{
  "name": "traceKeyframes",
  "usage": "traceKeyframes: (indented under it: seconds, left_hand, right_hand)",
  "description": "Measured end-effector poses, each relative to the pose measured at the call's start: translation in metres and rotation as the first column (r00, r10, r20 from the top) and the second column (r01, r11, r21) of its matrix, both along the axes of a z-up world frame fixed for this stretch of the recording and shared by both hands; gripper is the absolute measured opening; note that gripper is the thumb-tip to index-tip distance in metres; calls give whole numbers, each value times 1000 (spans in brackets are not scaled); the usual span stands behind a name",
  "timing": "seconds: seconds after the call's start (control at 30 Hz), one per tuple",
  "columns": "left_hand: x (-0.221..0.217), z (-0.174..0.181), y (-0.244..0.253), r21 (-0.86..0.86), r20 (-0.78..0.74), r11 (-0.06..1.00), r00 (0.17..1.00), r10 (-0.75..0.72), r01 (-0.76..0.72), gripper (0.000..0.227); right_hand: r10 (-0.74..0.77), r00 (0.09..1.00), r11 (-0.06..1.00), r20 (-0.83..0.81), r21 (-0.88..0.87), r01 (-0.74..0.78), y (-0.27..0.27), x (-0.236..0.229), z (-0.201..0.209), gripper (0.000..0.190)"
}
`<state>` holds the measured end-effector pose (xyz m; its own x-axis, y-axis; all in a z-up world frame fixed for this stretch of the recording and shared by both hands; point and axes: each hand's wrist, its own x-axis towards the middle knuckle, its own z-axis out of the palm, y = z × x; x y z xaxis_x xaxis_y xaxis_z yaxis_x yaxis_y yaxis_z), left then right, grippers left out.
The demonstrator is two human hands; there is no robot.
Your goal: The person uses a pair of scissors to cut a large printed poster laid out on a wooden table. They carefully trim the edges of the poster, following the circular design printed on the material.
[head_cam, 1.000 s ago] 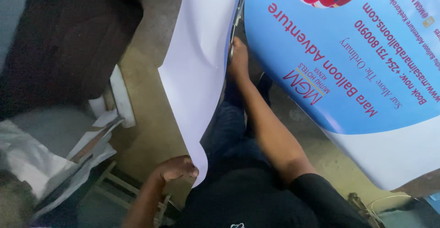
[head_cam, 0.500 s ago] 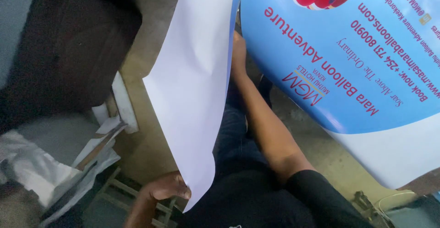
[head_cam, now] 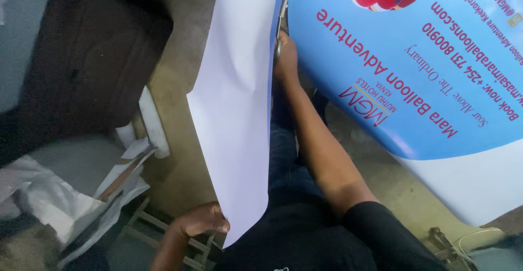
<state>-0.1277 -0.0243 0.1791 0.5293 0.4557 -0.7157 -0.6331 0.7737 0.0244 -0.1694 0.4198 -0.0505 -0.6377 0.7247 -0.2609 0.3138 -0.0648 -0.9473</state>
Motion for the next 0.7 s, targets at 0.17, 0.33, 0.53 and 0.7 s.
traceKeyframes:
  seconds: [0.17,0.33,0.53,0.7]
  left_hand:
    - [-2,1,5,-7,11,1000,1000,8,-8,26]
    - [1,-5,-6,-55,22,998,999,-30,31,23]
    - [-3,2,-11,-60,59,994,994,93,-90,32]
    - [-6,14,2,-11,14,999,999,45,-45,55]
  right_hand:
    - [-34,998,995,55,96,28,-9,-6,-14,22]
    - [-17,996,983,82,183,1,-13,-6,-23,24]
    - [24,990,991,138,126,-42,-8,-23,-33,25]
    - [60,979,995,193,72,-75,3,-36,-42,26]
